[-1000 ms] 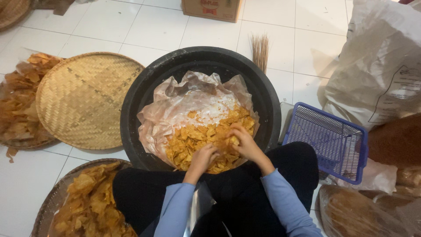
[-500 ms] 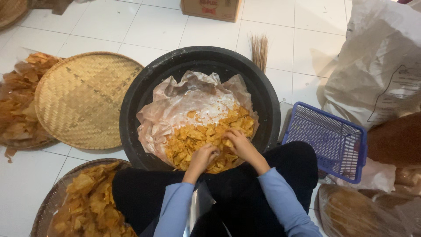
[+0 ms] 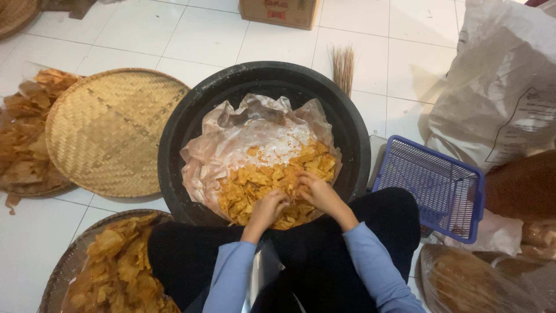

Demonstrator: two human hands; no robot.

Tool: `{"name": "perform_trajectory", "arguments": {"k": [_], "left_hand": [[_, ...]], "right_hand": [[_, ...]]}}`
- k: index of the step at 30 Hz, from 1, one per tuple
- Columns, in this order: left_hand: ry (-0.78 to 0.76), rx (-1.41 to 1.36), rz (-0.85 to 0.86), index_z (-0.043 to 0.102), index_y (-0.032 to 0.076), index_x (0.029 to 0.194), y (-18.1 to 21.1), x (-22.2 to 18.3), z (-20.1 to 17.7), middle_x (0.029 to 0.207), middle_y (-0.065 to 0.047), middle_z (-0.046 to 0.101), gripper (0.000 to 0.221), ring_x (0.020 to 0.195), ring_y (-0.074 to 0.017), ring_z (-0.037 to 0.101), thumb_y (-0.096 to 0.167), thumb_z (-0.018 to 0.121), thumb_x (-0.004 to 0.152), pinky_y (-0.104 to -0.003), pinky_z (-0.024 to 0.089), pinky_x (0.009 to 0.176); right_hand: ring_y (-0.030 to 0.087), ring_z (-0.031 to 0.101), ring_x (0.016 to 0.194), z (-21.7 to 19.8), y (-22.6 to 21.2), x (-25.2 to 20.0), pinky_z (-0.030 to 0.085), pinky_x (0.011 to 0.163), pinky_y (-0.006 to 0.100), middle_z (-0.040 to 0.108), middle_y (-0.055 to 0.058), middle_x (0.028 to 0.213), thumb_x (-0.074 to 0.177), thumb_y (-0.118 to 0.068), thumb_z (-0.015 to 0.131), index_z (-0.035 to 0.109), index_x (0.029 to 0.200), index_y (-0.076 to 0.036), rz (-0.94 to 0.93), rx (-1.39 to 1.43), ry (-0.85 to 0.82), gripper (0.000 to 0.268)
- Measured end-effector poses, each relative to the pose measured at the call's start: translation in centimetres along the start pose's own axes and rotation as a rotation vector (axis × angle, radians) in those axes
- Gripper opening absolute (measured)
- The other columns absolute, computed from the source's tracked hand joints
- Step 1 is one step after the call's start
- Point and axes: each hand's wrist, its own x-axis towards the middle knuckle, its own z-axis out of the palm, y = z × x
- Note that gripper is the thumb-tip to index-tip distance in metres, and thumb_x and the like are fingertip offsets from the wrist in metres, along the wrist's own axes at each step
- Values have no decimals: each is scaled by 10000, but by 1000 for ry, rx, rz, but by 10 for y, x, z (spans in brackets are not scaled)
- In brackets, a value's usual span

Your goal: The person sits on the floor and repeatedly scoops dried food pieces from a large black basin into plastic bags. They place the filled bags onto a digital scale to weigh them before setting them aside.

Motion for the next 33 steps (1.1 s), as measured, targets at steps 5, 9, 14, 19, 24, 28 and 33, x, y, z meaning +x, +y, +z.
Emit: {"name": "perform_trajectory", "arguments": {"k": [5, 9, 14, 19, 24, 28, 33], "left_hand": [[-47, 40, -53, 730, 115, 1019, 1, -1, -3, 1044, -71, 682, 166, 910, -296, 688, 217, 714, 890, -419, 543, 776], [23, -5, -8, 736, 94, 1037, 2, 0, -3, 1042, -96, 681, 169, 927, -309, 681, 213, 716, 918, -411, 545, 783], [171, -346, 18, 719, 75, 1066, -5, 1, -3, 1103, -99, 654, 181, 976, -272, 689, 198, 699, 936, -339, 591, 817], [144, -146, 2, 754, 58, 1067, -16, -5, -3, 1093, -133, 634, 207, 1002, -301, 649, 183, 747, 902, -377, 529, 865], [156, -276, -53, 735, 60, 1086, -24, 2, -4, 1188, -108, 597, 222, 965, -297, 653, 185, 720, 903, -383, 536, 863], [146, -216, 34, 740, 41, 1052, -24, -2, -5, 1138, -121, 605, 200, 1044, -292, 645, 167, 745, 897, -381, 528, 906], [90, -154, 13, 747, 66, 1042, -14, -3, -6, 1101, -112, 609, 188, 1017, -295, 648, 165, 752, 883, -382, 522, 879]], "right_hand": [[238, 742, 864, -5, -10, 2, 593, 782, 338, 703, 99, 1030, 903, -153, 715, 675, 1065, -58, 200, 33, 21, 192], [247, 694, 831, -7, -13, 2, 561, 739, 356, 707, 107, 962, 859, -117, 771, 704, 1008, -50, 22, -87, 269, 176], [181, 673, 749, -12, -10, -2, 537, 671, 320, 722, 83, 943, 867, -119, 766, 706, 1033, -33, 129, 84, 527, 196], [177, 670, 801, -18, -1, -3, 538, 727, 298, 706, 92, 938, 911, -100, 747, 702, 1012, -12, 100, 119, 551, 142], [184, 703, 805, -16, -3, -1, 540, 669, 309, 710, 86, 944, 897, -110, 733, 699, 1018, -19, 194, 131, 455, 155], [235, 708, 827, -10, -5, -2, 548, 717, 340, 710, 105, 951, 909, -111, 736, 715, 1019, -35, 121, 73, 396, 134], [349, 686, 944, 4, -5, 0, 548, 808, 401, 697, 163, 1038, 876, -79, 733, 722, 1067, -40, -19, -115, 159, 196]]}}
